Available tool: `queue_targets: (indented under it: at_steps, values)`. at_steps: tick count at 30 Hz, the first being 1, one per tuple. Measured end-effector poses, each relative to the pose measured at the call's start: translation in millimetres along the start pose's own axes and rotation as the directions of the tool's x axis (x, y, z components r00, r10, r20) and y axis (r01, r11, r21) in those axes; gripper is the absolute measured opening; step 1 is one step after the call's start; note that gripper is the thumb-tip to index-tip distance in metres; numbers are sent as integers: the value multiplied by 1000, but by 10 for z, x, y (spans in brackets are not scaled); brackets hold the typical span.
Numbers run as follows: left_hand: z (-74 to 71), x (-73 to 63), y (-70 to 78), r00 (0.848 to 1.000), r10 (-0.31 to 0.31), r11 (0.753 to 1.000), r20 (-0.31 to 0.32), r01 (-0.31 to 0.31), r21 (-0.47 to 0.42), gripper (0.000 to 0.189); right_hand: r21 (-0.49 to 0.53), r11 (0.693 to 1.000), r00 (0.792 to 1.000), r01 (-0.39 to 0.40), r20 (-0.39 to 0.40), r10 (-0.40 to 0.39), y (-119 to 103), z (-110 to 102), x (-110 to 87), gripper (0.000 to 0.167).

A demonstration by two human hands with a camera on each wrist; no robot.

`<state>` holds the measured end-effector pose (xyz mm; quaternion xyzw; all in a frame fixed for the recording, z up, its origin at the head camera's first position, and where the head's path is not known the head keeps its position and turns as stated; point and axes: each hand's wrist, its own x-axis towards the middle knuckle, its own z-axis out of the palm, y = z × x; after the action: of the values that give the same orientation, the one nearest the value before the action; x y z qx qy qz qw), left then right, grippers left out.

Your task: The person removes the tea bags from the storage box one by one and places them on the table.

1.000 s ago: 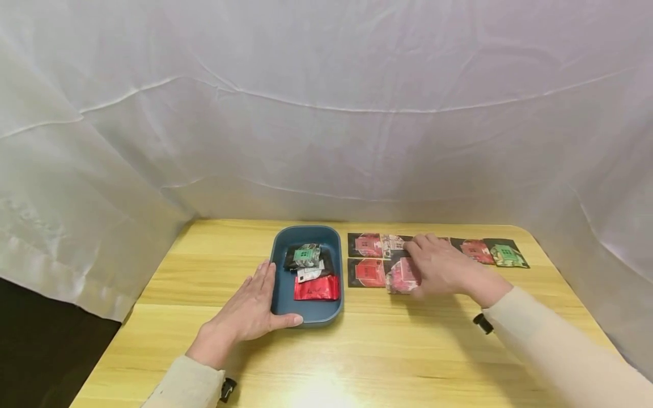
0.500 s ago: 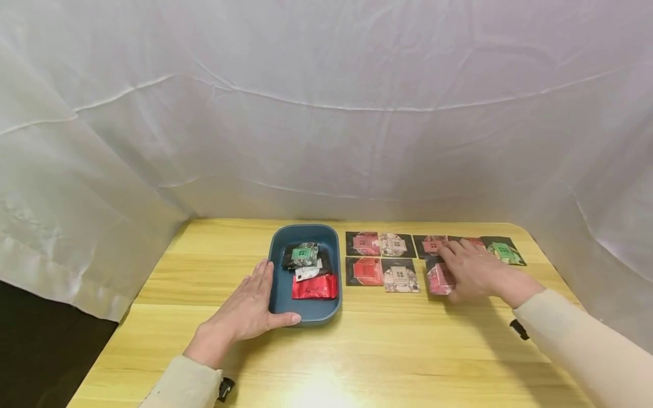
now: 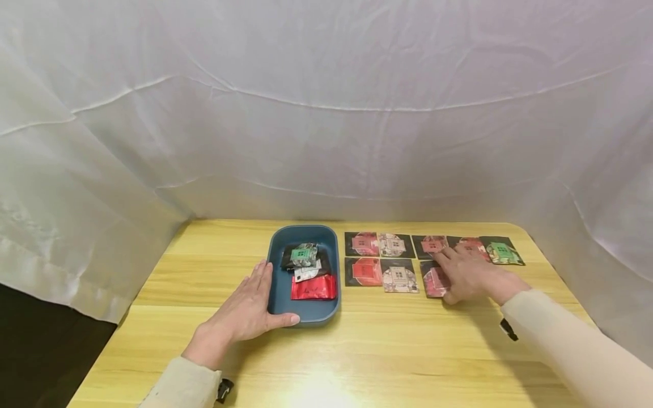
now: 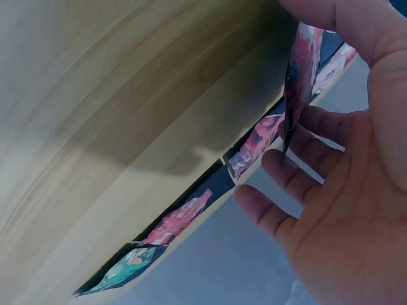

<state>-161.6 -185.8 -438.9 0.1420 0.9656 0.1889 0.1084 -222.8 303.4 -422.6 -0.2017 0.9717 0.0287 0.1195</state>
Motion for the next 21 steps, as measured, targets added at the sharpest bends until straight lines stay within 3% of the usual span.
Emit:
queue_targets:
  at_steps: [21]
  values:
    - [19,6,-24,1000,5,1000,-8,-5,0,136,-3,1000,997,-29,69,29,-18,4,171,107]
